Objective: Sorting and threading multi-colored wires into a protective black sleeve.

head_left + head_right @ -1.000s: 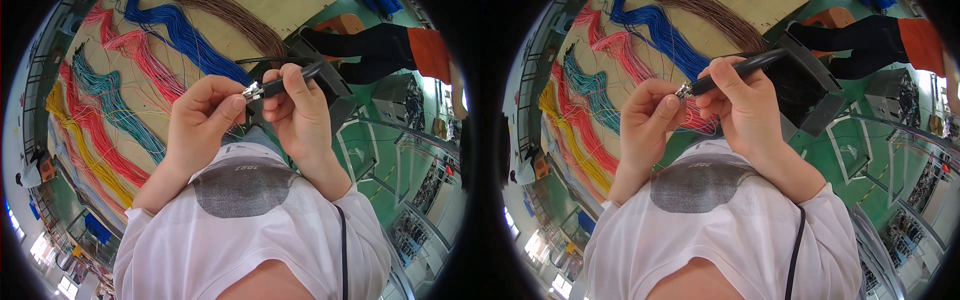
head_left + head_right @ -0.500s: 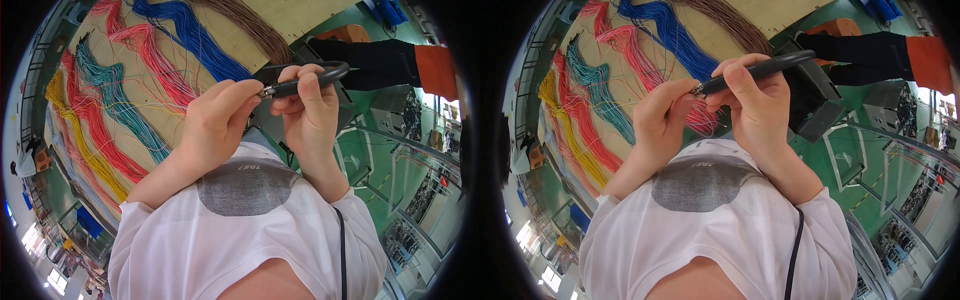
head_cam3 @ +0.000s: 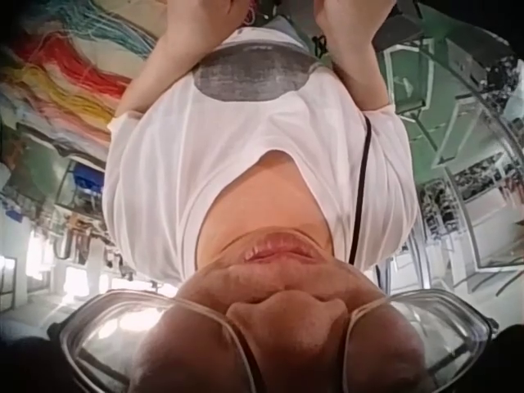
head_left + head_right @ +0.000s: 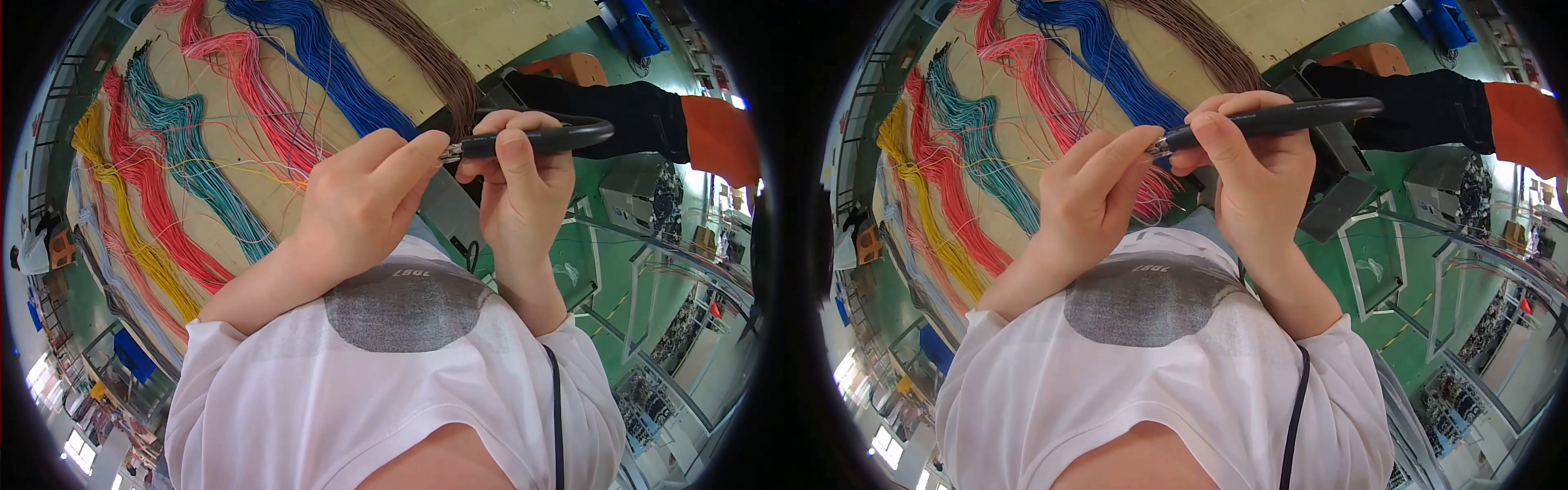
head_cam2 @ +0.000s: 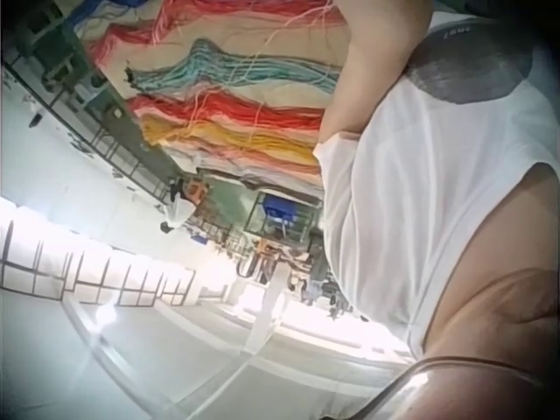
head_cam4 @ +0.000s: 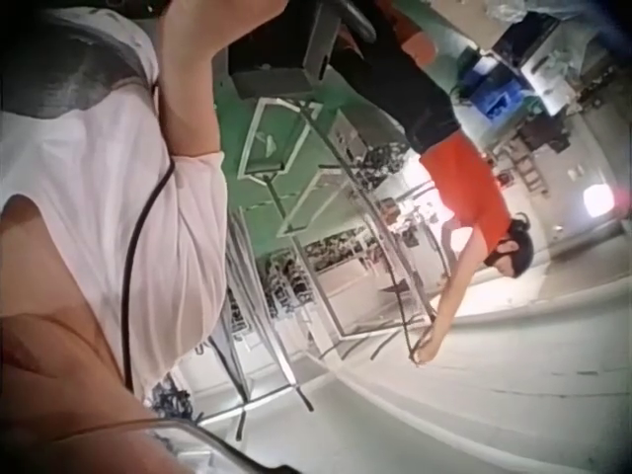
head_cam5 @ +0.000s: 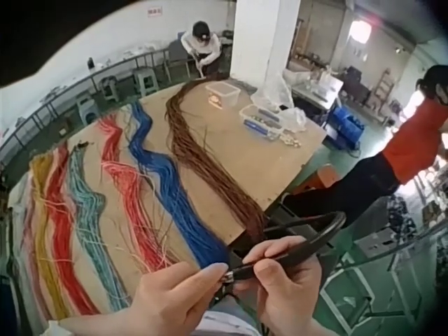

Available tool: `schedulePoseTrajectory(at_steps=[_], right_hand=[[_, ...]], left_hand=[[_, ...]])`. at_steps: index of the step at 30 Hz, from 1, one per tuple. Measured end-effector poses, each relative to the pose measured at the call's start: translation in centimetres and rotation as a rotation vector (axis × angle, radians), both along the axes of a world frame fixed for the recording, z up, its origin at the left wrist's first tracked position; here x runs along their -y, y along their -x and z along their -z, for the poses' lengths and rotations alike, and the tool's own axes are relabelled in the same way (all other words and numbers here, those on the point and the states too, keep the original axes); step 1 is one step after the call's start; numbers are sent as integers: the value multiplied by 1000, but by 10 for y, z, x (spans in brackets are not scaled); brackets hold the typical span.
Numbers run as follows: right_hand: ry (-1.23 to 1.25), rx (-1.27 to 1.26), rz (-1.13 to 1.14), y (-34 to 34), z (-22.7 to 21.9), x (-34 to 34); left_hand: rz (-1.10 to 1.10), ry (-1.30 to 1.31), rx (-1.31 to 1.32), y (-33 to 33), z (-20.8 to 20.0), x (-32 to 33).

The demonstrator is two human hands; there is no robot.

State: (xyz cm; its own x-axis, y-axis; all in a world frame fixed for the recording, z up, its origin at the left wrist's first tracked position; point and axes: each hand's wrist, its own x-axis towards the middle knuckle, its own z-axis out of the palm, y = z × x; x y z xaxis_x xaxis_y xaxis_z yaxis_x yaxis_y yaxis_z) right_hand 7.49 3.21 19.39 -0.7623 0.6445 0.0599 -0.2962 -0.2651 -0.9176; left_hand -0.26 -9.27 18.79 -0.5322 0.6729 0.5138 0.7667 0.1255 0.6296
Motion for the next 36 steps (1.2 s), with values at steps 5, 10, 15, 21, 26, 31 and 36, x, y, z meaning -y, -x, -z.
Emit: schedulePoseTrajectory(at_steps=[5,10,15,21,26,31,36], right_hand=[[15,106,-138,-1,-6,-12],[-15,145,-224,-5,-6,-14],[179,58,-219,-6,4,-12],[-78,68,-62,-4,3,-1],[-180,-102,68,-2,15,8],[-153,-100,54,-4,10,1],[-9,104,-209,-7,-2,-16]], left_hand=[[135,65,141,15,-7,2],[204,24,671,15,-12,3],[146,103,753,14,-14,3],[124,80,630,12,-14,5],[116,26,505,4,-8,2],[84,33,239,1,-2,3],[237,14,516,10,-1,2]])
